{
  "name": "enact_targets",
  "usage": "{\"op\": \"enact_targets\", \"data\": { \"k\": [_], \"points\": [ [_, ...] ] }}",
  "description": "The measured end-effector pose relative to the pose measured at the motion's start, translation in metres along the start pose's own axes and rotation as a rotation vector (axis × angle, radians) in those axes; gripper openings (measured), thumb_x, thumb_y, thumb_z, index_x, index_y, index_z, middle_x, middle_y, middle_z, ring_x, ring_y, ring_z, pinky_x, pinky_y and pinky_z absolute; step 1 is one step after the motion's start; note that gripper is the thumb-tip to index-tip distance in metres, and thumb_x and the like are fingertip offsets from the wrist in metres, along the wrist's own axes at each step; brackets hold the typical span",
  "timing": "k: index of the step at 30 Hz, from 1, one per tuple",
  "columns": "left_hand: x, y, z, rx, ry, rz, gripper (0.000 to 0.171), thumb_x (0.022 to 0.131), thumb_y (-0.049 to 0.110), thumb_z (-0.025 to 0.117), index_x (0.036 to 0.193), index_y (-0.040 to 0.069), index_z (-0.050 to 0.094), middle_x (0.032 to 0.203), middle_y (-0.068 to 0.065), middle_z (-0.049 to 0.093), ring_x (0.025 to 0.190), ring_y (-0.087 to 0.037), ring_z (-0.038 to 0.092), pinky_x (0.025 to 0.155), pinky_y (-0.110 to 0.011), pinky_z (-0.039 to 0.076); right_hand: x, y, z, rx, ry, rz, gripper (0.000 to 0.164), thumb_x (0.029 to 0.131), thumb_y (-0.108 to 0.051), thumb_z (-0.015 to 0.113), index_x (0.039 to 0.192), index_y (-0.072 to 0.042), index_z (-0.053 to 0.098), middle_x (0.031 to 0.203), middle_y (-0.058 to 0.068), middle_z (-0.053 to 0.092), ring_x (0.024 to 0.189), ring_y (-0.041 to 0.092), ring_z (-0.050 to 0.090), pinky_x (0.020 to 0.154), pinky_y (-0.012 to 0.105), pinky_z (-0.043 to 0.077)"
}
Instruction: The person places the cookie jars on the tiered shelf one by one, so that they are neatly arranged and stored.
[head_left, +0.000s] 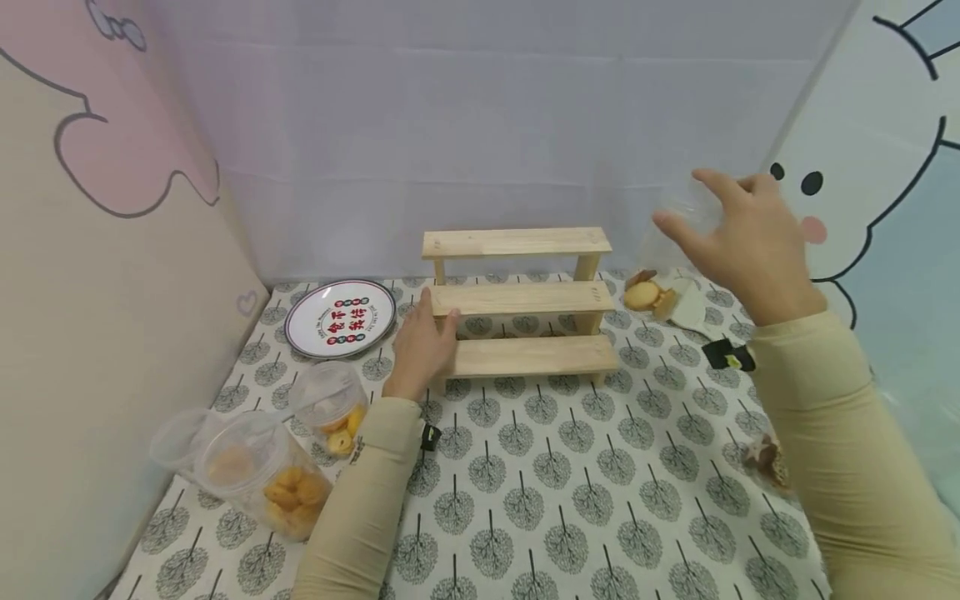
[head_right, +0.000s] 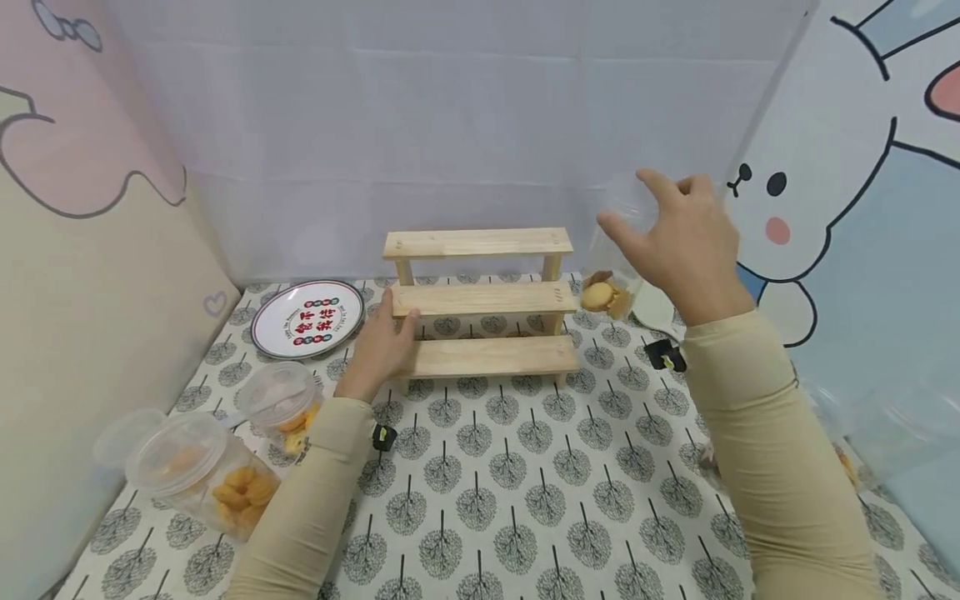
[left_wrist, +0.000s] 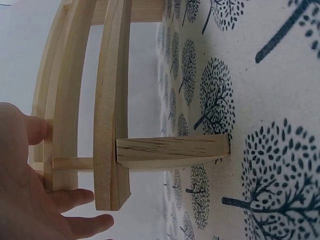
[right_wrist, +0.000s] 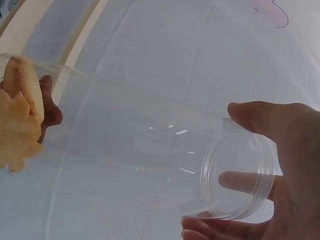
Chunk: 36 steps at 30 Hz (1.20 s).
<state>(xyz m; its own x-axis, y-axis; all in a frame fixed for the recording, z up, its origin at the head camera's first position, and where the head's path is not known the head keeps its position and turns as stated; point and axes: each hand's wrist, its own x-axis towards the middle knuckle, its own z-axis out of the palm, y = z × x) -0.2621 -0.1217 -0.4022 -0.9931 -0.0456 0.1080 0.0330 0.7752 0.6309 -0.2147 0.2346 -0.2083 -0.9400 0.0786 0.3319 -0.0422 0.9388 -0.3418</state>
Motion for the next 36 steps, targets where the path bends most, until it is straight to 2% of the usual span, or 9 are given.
{"op": "enact_targets", "data": {
  "k": [5, 12, 18, 27, 36],
  "points": [
    [0.0, 0.001, 0.003, 0.024, 0.006, -0.002, 0.078, 0.103, 0.056, 0.033, 0.161, 0.011, 0.005, 0.162, -0.02, 0.023, 0.147, -0.042, 0.024, 0.118, -0.063, 0.021, 0.029, -0.027, 0.003, 0.028, 0.0, -0.058, 0.083, 0.09, -0.071, 0.049, 0.157, -0.026, 0.032, 0.147, 0.033, 0.032, 0.117, 0.056, 0.045, 0.088, 0.072, 0.039],
    [-0.004, 0.003, 0.008, 0.03, 0.004, 0.008, 0.079, 0.103, 0.058, 0.032, 0.161, 0.011, 0.006, 0.162, -0.02, 0.024, 0.148, -0.041, 0.024, 0.118, -0.062, 0.021, 0.063, -0.059, 0.019, 0.068, 0.008, -0.15, 0.081, 0.09, -0.07, 0.05, 0.156, -0.026, 0.035, 0.147, 0.03, 0.033, 0.119, 0.05, 0.047, 0.095, 0.067, 0.04],
    [-0.012, 0.004, 0.008, 0.02, 0.01, 0.014, 0.078, 0.103, 0.056, 0.033, 0.161, 0.01, 0.007, 0.163, -0.019, 0.023, 0.148, -0.04, 0.024, 0.12, -0.059, 0.018, 0.088, -0.087, 0.031, 0.084, -0.023, -0.173, 0.083, 0.089, -0.072, 0.049, 0.157, -0.028, 0.032, 0.15, 0.026, 0.032, 0.122, 0.046, 0.048, 0.1, 0.064, 0.042],
    [-0.017, 0.003, 0.013, 0.017, 0.037, 0.03, 0.078, 0.103, 0.055, 0.036, 0.161, 0.01, 0.01, 0.161, -0.019, 0.028, 0.145, -0.041, 0.03, 0.119, -0.059, 0.022, 0.108, -0.118, 0.049, 0.11, -0.075, -0.162, 0.085, 0.088, -0.075, 0.048, 0.159, -0.032, 0.026, 0.156, 0.021, 0.027, 0.132, 0.041, 0.043, 0.108, 0.057, 0.04],
    [-0.018, 0.005, 0.013, 0.013, 0.027, 0.007, 0.078, 0.102, 0.057, 0.035, 0.161, 0.014, 0.008, 0.162, -0.016, 0.026, 0.146, -0.041, 0.029, 0.118, -0.063, 0.02, 0.113, -0.151, 0.059, 0.107, -0.098, -0.17, 0.085, 0.087, -0.076, 0.048, 0.158, -0.035, 0.026, 0.155, 0.017, 0.03, 0.134, 0.036, 0.043, 0.109, 0.051, 0.041]
  ]
}}
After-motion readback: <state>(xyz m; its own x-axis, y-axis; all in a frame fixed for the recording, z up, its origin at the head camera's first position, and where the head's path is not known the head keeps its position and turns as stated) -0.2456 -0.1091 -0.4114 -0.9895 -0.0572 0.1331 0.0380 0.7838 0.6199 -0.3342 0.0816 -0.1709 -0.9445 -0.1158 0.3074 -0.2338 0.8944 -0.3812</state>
